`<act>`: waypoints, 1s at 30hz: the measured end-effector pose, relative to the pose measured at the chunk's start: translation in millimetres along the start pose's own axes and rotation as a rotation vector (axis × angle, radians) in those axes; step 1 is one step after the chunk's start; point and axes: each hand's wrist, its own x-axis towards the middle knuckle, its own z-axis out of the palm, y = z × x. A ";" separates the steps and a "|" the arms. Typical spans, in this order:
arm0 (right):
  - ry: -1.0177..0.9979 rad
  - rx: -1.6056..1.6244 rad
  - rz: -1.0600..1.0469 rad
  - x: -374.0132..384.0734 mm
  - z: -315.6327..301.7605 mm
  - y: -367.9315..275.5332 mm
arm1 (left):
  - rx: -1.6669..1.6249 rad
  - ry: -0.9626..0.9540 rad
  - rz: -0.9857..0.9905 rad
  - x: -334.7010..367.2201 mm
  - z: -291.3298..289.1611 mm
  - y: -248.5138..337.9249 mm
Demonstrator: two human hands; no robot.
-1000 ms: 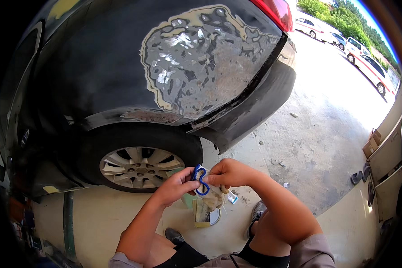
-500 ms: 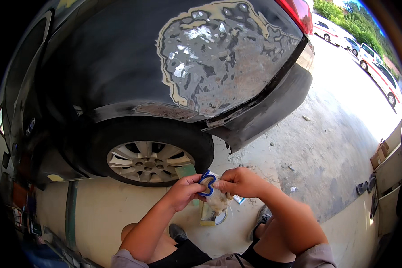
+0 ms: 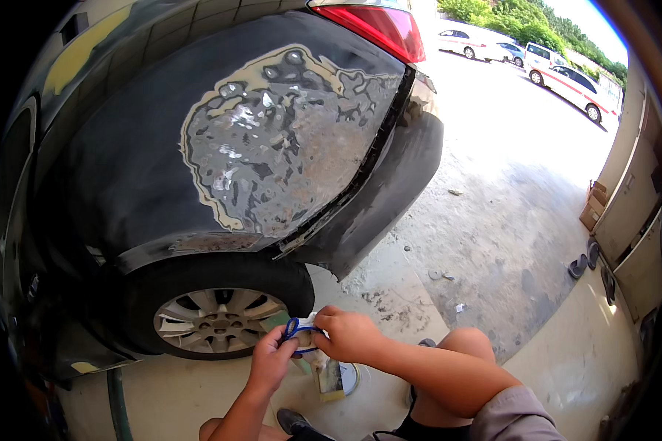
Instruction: The person prepares and applies body filler to a damaged area on a car's rear bumper. They mix the filler with a hardener on a putty knife and spread it over the sanded surface using a scraper.
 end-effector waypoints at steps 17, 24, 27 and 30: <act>-0.065 0.999 0.405 -2.9 2.0 -3.9 | -0.366 -0.048 -0.006 -8.4 8.5 -2.9; 0.052 0.898 0.381 1.0 -17.3 1.4 | -0.455 0.146 0.012 -0.9 -12.3 8.7; 0.122 0.879 0.370 1.2 -18.9 7.6 | -0.418 0.144 0.028 -0.6 -25.4 15.9; 0.151 0.862 0.369 -1.2 -23.3 3.3 | -0.389 0.145 0.031 -0.3 -31.0 17.1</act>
